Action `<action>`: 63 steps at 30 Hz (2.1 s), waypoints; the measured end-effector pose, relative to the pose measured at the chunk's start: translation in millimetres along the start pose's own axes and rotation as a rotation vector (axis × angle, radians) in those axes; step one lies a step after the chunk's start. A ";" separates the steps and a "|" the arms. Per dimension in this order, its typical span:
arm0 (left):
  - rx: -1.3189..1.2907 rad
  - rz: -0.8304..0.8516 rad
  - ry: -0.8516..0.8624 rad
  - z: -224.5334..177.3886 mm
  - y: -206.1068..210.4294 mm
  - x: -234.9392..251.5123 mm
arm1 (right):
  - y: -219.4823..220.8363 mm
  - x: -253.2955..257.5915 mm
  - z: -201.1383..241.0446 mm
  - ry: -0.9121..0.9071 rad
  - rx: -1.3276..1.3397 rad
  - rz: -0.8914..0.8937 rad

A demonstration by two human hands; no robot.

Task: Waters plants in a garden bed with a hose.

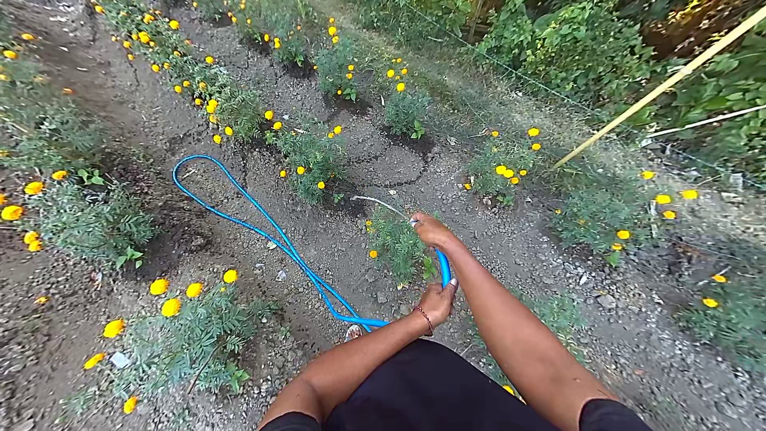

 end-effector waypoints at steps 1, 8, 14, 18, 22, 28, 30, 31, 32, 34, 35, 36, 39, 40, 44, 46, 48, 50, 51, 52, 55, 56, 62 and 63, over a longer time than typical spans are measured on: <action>-0.002 0.002 -0.001 0.4 -0.1 0.3 | 0.6 0.9 -0.7 -0.002 -0.007 -0.002; -0.018 -0.006 -0.012 2.1 -1.9 0.8 | 1.6 1.6 -0.5 0.002 -0.019 -0.003; -0.015 -0.031 0.037 -1.6 -8.2 2.5 | -7.9 -4.0 15.6 -0.083 0.019 -0.097; -0.002 -0.068 0.066 -4.8 -13.8 2.4 | -12.2 -6.7 27.2 -0.127 0.034 -0.133; -0.001 -0.088 0.086 -5.8 -18.1 3.2 | -13.4 -5.6 33.8 -0.148 0.051 -0.153; 0.003 -0.118 0.121 -8.7 -23.7 2.9 | -13.8 -8.2 48.4 -0.219 0.026 -0.157; 0.000 -0.124 0.140 -10.3 -25.3 3.2 | -14.2 -8.1 52.2 -0.224 0.017 -0.156; -0.003 -0.129 0.146 -10.9 -26.1 3.3 | -14.2 -8.1 54.1 -0.225 0.013 -0.151; -0.003 -0.136 0.152 -11.5 -26.9 3.3 | -14.1 -8.0 56.0 -0.228 0.010 -0.147; -0.003 -0.147 0.158 -11.2 -28.1 4.5 | -12.5 -5.4 58.5 -0.248 -0.001 -0.147; -0.012 -0.152 0.162 -9.9 -28.2 5.9 | -11.3 -4.3 59.0 -0.262 0.001 -0.147; -0.022 -0.153 0.170 -8.2 -28.0 7.9 | -10.4 -3.5 58.2 -0.270 0.003 -0.144; 0.006 -0.138 0.166 -3.2 -21.9 14.5 | -13.5 1.4 36.4 -0.231 0.072 -0.166; 0.067 -0.130 0.150 -2.8 -19.4 16.1 | -16.7 3.2 20.7 -0.188 0.132 -0.186; 0.470 -0.058 0.085 0.2 -6.6 27.8 | -22.2 1.4 -75.4 0.053 0.480 -0.342; 0.620 0.005 0.023 6.1 8.3 33.3 | -14.8 -7.4 -125.4 0.177 0.635 -0.405; 0.712 0.080 -0.033 15.2 29.2 37.8 | -2.2 -18.8 -170.5 0.289 0.748 -0.450; 0.786 0.139 -0.084 28.8 50.2 42.2 | 9.5 -32.4 -209.6 0.366 0.805 -0.473; 0.808 0.162 -0.100 36.2 61.1 44.5 | 13.8 -40.1 -226.4 0.393 0.824 -0.483; 0.824 0.181 -0.117 43.8 72.2 46.4 | 16.5 -48.2 -241.7 0.409 0.838 -0.494; 0.859 0.225 -0.166 67.4 105.2 50.5 | 24.3 -67.1 -284.4 0.423 0.862 -0.498; 0.862 0.237 -0.168 75.1 116.5 52.0 | 26.0 -72.5 -297.4 0.423 0.873 -0.499; 0.902 0.242 -0.190 113.4 179.2 54.0 | 30.3 -105.7 -360.2 0.394 0.963 -0.466; 0.908 0.235 -0.190 120.0 188.8 54.0 | 30.7 -110.7 -369.7 0.390 0.966 -0.458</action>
Point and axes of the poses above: each hand's wrist, its own x-axis towards the middle knuckle, its own y-axis out of the palm, z = x × y, the point moved 7 cm from there along x, towards the middle knuckle, and after that the axes turned 14 degrees about -x, right-handed, at the moved point
